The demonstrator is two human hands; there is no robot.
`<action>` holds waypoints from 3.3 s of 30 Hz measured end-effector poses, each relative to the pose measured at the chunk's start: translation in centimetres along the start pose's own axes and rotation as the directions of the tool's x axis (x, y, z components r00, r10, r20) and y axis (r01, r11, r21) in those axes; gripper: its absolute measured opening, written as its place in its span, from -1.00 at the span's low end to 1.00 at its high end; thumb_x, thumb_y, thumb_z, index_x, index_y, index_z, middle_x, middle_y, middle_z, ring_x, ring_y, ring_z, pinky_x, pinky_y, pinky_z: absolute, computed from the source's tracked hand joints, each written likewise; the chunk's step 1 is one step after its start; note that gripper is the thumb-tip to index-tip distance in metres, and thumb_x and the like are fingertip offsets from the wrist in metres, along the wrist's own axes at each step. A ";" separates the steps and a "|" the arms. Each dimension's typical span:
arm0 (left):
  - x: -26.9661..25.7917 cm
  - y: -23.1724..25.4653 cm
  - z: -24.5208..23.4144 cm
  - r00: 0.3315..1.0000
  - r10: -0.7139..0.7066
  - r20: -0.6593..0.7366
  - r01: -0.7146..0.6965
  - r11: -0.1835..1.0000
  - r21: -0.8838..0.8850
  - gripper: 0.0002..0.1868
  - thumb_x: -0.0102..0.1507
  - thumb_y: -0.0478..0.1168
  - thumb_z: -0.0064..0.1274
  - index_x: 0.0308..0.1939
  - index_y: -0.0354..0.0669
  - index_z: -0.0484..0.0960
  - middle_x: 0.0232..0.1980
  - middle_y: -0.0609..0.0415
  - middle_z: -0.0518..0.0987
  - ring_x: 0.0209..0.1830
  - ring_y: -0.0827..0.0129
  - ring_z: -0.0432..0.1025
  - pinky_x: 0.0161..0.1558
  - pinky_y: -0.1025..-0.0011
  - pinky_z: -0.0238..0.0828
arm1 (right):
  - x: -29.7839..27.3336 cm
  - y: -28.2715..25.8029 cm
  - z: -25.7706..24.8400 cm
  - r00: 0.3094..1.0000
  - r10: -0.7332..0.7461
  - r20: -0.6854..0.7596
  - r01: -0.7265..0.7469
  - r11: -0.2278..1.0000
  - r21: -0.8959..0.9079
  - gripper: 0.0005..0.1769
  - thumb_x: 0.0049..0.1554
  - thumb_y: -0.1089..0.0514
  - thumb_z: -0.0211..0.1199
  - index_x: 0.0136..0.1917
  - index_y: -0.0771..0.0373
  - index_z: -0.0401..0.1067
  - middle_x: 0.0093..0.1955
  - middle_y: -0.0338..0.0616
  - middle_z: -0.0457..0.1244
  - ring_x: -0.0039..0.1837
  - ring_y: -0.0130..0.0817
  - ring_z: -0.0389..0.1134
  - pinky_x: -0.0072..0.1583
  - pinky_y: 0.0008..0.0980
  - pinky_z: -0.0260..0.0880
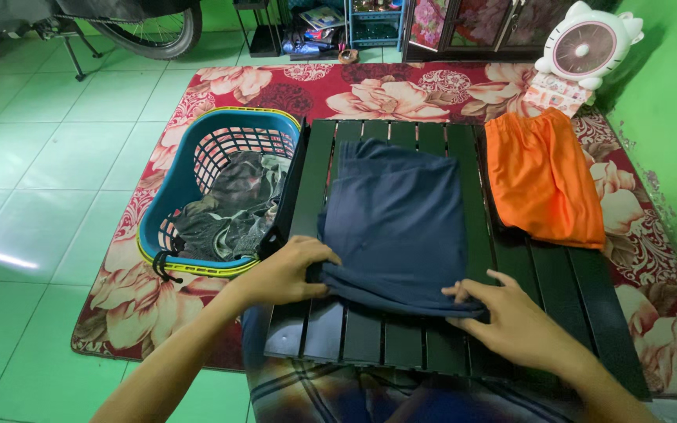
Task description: The person folds three pairs of shorts one by one on a slatted table. They take an orange pair from a basket, fold it, then fold a dark blue pair and place it on top, followed by a black and white patterned pair.
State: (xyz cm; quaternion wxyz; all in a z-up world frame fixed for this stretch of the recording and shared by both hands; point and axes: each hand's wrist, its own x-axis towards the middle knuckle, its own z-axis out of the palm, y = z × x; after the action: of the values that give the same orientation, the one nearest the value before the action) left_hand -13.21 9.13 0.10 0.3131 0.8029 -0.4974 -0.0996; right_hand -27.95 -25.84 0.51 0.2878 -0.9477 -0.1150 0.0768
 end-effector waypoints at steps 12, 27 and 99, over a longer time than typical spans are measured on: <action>5.3 -1.9 -5.5 0.995 -0.094 -0.040 0.059 0.846 -0.530 -0.45 0.15 -0.27 0.36 0.18 -0.19 0.50 0.12 0.01 0.63 0.14 0.41 0.48 0.18 0.44 0.41 | 5.6 4.2 -4.3 0.969 0.159 -0.191 -0.047 0.871 0.488 -0.79 0.17 0.04 0.33 -0.03 0.22 0.49 -0.17 -0.29 0.28 -0.12 -0.57 0.25 -0.07 -0.49 0.28; 18.5 -18.4 0.0 0.759 -0.613 -0.222 0.264 0.600 -0.755 -0.27 0.19 -0.26 0.24 0.35 -0.24 0.19 -0.15 -0.07 0.60 -0.38 0.44 0.39 -0.46 0.43 0.24 | 21.4 18.6 -1.2 0.817 0.443 -0.370 0.022 0.616 0.787 -0.79 0.28 0.10 0.20 0.05 0.28 0.51 -0.04 -0.28 0.39 -0.05 -0.50 0.37 0.06 -0.42 0.38; 9.9 -7.1 5.4 0.788 -0.330 -0.520 0.305 0.943 -0.137 -0.20 0.07 0.38 0.19 0.18 -0.09 0.67 0.16 -0.02 0.58 0.27 0.01 0.29 0.29 0.04 0.14 | 30.8 4.8 5.2 0.890 0.266 -0.372 -0.210 0.960 0.184 -0.49 0.20 -0.12 0.03 0.06 0.44 0.30 0.09 0.47 0.32 0.21 0.39 0.34 0.24 0.10 0.32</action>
State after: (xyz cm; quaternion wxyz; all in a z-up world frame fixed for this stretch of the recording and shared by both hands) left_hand -5.68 0.61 -6.87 0.4364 0.8630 -0.2458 0.0658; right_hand 1.41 -18.91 -8.94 0.3585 -0.9283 0.0678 -0.0722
